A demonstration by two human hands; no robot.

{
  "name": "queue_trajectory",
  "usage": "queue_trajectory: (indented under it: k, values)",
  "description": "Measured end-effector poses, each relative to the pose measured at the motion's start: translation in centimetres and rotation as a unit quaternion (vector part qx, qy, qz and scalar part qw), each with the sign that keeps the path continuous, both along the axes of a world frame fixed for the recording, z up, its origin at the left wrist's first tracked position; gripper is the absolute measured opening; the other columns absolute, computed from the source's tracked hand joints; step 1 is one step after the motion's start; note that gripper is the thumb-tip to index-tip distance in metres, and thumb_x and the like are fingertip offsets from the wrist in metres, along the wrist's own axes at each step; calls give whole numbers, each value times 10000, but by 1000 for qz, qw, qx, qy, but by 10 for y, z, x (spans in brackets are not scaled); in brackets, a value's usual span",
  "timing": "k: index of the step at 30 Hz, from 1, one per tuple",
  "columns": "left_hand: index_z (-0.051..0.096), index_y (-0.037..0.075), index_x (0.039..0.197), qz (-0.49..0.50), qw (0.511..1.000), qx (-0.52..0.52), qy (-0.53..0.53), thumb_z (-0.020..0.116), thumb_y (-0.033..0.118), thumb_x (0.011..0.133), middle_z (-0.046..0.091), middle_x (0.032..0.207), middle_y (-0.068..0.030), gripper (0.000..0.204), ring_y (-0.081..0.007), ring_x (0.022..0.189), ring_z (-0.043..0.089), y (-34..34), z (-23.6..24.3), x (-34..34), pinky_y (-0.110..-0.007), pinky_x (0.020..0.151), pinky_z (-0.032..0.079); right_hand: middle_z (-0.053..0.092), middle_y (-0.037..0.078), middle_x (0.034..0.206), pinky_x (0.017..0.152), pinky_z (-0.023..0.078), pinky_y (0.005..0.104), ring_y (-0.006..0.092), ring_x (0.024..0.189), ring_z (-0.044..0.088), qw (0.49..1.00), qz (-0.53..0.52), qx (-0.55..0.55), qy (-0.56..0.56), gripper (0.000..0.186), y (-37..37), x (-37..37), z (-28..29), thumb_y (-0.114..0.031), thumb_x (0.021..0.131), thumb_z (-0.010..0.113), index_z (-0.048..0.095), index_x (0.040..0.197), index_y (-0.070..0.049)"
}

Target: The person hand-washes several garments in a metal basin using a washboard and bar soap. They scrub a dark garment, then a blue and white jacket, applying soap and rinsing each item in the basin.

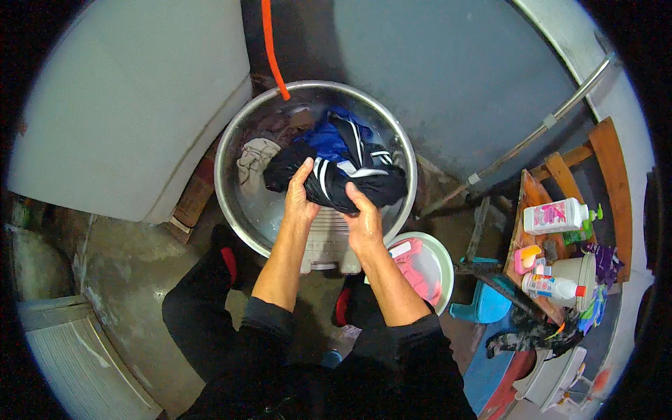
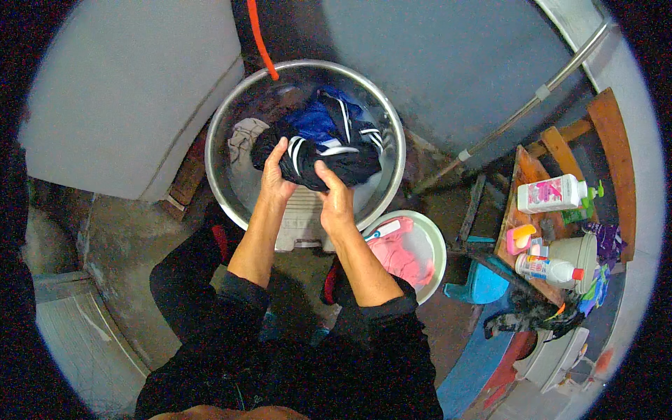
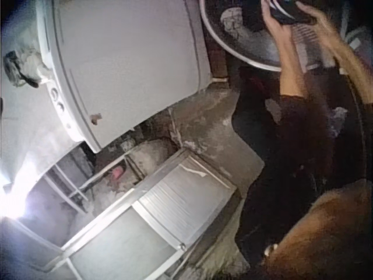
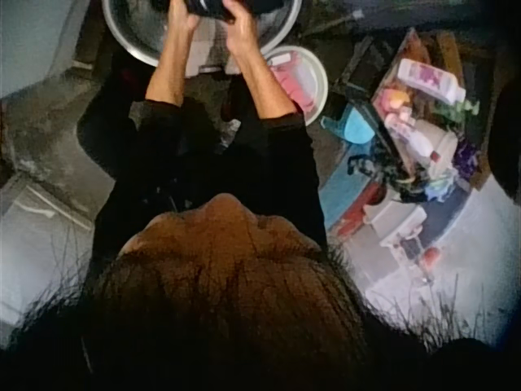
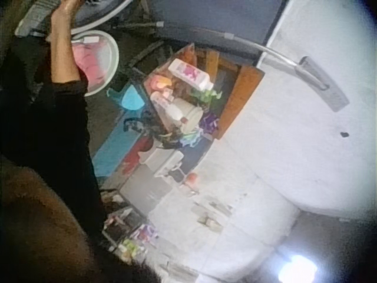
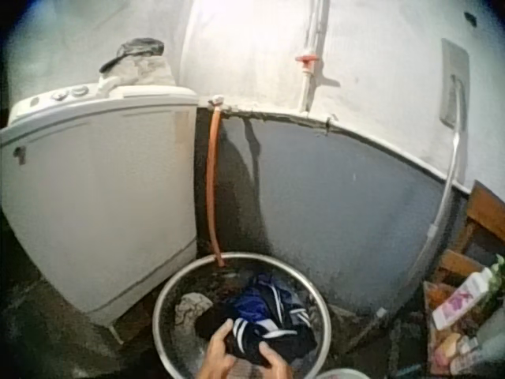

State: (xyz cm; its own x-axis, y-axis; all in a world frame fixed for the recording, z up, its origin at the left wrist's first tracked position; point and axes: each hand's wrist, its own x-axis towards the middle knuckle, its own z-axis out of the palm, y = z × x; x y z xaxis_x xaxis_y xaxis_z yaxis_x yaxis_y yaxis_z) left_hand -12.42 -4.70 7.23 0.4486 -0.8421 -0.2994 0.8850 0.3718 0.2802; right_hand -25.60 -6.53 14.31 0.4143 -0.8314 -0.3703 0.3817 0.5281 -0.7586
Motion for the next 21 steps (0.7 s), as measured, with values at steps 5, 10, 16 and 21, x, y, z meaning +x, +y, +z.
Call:
queue_trajectory:
  k: [5, 10, 16, 21]
  values:
    - [675, 16, 937, -11, 991, 116, -70, 698, 116, 820, 682, 888, -81, 156, -193, 794, 662, -1, 3, -7, -349, 734, 555, 655, 40, 1075, 914, 474, 302, 162, 981, 614, 927, 133, -287, 201, 453, -22, -9, -2, -57, 756, 777, 599, 1172, -47]
    - [666, 9, 1007, -114, 966, 70, -220, 634, 152, 868, 674, 980, -101, 202, -207, 865, 653, 14, -22, -2, -345, 798, 536, 668, 135, 1062, 919, 469, 344, 235, 1009, 632, 797, 210, -507, 252, 526, -22, -11, -6, 25, 607, 738, 619, 1117, -26]
    - [665, 30, 1075, -326, 711, -61, -620, 616, 199, 859, 668, 1119, -88, 279, -195, 1049, 619, 26, -50, 55, -330, 935, 474, 606, 163, 1216, 1008, 400, 431, 370, 1175, 535, 727, 264, -609, 176, 612, 2, 0, 18, 41, 594, 676, 582, 1194, -34]
    - [704, -37, 967, -493, 742, 240, -386, 630, 229, 854, 710, 933, -115, 298, -183, 838, 672, 17, 17, 28, -349, 775, 533, 606, 160, 1124, 1002, 391, 426, 359, 1132, 533, 669, 351, -627, 189, 595, 11, -9, -5, 70, 549, 637, 591, 1134, -26]
